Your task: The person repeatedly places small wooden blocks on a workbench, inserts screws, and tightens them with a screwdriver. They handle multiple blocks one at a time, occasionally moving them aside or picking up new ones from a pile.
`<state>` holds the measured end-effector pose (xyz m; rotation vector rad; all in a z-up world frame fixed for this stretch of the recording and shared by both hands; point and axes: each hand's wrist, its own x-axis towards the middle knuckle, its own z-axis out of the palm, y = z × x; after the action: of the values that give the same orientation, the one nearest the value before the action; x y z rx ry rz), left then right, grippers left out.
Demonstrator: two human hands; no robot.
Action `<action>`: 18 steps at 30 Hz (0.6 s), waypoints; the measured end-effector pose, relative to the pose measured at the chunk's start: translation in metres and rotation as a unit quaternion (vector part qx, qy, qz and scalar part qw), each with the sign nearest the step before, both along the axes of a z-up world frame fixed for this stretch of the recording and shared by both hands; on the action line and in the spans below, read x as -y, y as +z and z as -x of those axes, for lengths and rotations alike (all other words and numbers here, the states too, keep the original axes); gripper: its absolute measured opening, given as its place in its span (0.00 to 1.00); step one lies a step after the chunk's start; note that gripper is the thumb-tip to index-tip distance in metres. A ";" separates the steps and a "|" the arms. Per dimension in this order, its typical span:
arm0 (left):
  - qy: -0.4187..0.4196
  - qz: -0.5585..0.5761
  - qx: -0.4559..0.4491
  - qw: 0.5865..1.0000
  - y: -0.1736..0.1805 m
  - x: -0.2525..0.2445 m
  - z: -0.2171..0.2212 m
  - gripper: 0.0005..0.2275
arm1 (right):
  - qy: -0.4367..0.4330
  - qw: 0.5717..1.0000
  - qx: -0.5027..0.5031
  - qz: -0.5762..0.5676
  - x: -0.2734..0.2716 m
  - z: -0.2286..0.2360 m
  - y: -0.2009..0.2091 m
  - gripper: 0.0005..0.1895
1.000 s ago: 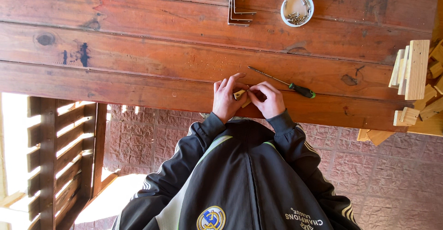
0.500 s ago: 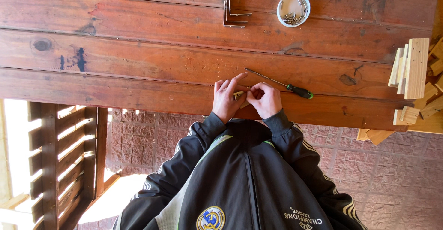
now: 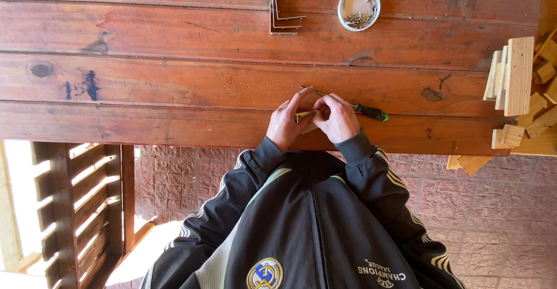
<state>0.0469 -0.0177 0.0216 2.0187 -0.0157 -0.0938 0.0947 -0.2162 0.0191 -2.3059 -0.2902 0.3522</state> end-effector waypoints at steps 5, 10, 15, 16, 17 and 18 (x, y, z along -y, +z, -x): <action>0.001 0.007 -0.009 1.000 -0.013 0.000 0.000 0.38 | 0.014 1.000 0.011 -0.008 0.008 -0.013 0.014 0.06; 0.004 0.000 -0.009 1.000 -0.011 0.001 -0.008 0.35 | -0.009 0.999 -0.024 -0.045 0.020 -0.028 0.016 0.06; -0.015 -0.025 0.007 1.000 -0.020 0.002 -0.015 0.33 | -0.090 0.984 -0.047 -0.144 0.035 -0.070 0.020 0.06; -0.017 -0.025 0.007 1.000 -0.022 0.002 -0.014 0.33 | -0.092 0.984 -0.047 -0.143 0.039 -0.089 0.009 0.06; -0.020 -0.032 0.010 0.999 -0.023 0.001 -0.014 0.32 | -0.104 0.981 -0.006 -0.164 0.042 -0.108 -0.002 0.05; -0.023 -0.039 0.014 0.999 -0.023 0.000 -0.013 0.32 | -0.117 0.975 0.035 -0.184 0.046 -0.127 -0.013 0.05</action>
<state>0.0603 -0.0177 -0.0019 2.0979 -0.0772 -0.0975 0.2222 -0.2621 0.0058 -1.9611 -0.1052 0.0870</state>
